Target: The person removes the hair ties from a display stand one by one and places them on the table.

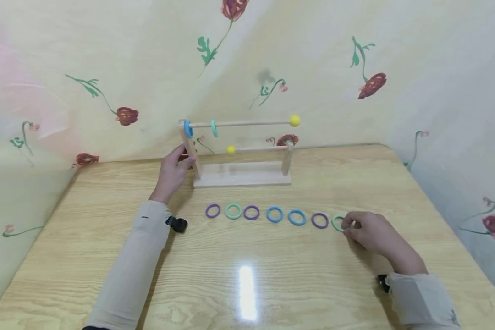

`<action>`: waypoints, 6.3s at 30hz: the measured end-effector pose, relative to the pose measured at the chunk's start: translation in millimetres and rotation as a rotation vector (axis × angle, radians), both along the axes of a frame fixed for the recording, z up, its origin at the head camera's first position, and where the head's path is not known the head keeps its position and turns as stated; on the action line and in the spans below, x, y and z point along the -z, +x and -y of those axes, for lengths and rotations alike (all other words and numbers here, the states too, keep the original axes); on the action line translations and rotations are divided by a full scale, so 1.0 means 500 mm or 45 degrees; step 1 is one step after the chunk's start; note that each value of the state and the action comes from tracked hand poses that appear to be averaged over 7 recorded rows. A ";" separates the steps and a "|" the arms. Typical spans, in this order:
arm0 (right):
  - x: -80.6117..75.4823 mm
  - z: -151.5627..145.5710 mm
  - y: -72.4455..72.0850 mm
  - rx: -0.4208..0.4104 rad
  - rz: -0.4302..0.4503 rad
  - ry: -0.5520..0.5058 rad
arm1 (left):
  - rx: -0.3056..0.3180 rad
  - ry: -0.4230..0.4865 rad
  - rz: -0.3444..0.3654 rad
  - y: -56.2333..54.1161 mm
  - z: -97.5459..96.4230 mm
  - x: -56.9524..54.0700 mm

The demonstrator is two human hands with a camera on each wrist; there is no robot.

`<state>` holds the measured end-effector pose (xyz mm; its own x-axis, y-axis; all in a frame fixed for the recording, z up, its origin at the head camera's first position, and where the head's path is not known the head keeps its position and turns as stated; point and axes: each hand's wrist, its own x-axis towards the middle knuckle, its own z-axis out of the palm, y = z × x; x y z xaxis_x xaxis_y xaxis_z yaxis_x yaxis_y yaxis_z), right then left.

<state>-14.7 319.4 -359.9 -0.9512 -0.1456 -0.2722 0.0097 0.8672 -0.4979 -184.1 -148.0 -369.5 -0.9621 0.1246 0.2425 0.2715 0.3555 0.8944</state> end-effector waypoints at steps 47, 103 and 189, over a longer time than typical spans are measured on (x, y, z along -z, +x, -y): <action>-0.155 0.370 -0.233 -0.050 -0.167 -1.118 | 0.020 0.038 0.088 0.001 0.007 -0.011; -0.115 0.509 -0.302 0.459 -0.329 -1.747 | 0.029 0.006 0.091 0.019 0.009 -0.016; -0.139 0.109 -0.106 0.737 -0.640 -1.836 | 0.036 0.028 0.065 0.017 0.006 -0.008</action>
<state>-67.6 265.2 -290.3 -0.9122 0.3968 0.1018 -0.2545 -0.3542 -0.8999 -175.8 -151.1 -365.4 -0.9695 0.1469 0.1964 0.2351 0.3285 0.9148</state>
